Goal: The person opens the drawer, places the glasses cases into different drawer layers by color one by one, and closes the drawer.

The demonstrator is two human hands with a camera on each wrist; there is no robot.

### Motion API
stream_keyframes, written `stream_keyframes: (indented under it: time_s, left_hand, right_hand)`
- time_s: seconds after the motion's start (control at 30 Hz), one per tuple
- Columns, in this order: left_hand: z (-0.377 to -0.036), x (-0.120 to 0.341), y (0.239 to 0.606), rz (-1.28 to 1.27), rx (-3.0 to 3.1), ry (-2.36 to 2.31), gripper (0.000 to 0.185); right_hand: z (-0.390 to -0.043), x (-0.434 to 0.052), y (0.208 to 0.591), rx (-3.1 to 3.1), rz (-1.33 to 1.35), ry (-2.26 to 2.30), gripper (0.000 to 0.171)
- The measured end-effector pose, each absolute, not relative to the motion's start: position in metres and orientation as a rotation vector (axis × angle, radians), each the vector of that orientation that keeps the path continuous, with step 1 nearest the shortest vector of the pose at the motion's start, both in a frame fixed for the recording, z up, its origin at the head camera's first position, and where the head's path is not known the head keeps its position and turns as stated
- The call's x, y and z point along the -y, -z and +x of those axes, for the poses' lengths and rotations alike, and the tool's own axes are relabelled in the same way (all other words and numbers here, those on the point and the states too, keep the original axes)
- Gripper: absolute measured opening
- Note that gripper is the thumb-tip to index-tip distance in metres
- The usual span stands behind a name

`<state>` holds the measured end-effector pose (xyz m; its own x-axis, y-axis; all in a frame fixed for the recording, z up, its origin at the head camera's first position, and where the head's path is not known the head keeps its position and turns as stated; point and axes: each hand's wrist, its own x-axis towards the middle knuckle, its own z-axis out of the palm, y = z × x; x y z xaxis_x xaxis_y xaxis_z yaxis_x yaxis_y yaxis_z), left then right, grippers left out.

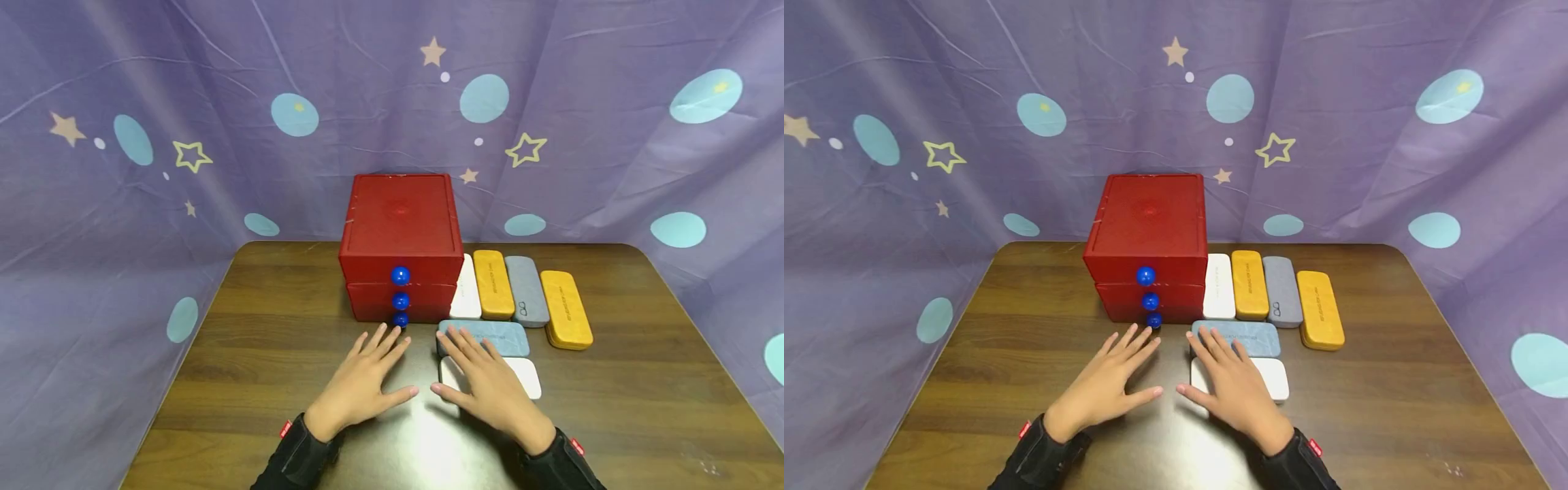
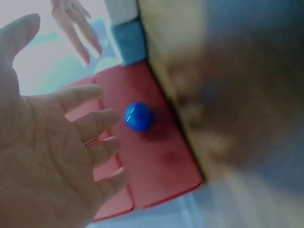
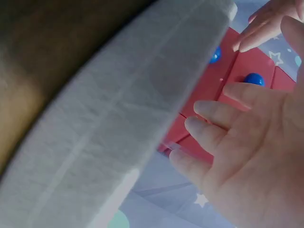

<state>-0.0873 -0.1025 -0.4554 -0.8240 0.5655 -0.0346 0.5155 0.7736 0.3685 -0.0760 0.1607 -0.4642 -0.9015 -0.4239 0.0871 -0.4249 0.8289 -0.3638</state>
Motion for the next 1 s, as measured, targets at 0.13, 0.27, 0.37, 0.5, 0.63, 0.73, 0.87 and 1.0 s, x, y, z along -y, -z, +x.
stream_keyframes:
  time_s: [0.13, 0.27, 0.37, 0.5, 0.63, 0.73, 0.87, 1.0]
  left_hand:
    - [-0.090, 0.111, 0.437, 0.882, -2.850, -0.589, 0.080]
    - [-0.091, 0.117, 0.415, 0.936, -2.882, -0.635, 0.075]
    - [-0.091, 0.120, 0.398, 0.992, -2.911, -0.685, 0.068]
    - [-0.093, 0.124, 0.379, 1.131, -3.001, -0.839, 0.050]
    - [-0.102, 0.126, 0.363, 1.256, -3.122, -1.084, 0.035]
    - [-0.113, 0.129, 0.350, 1.215, -3.191, -1.279, 0.031]
    - [-0.134, 0.135, 0.335, 1.005, -3.142, -1.557, 0.031]
    - [-0.157, 0.143, 0.322, 0.753, -2.918, -1.787, 0.035]
  right_hand:
    - [-0.080, -0.163, 0.454, 2.916, 0.756, -0.573, 0.084]
    - [-0.084, -0.166, 0.442, 2.743, 0.842, -0.538, 0.082]
    - [-0.088, -0.167, 0.431, 2.593, 0.896, -0.528, 0.075]
    - [-0.092, -0.167, 0.415, 2.441, 0.944, -0.548, 0.065]
    - [-0.096, -0.165, 0.397, 2.310, 0.991, -0.571, 0.059]
    - [-0.100, -0.163, 0.384, 2.217, 1.032, -0.567, 0.052]
    - [-0.105, -0.159, 0.368, 2.132, 1.079, -0.543, 0.046]
    - [-0.108, -0.155, 0.354, 2.105, 1.123, -0.518, 0.042]
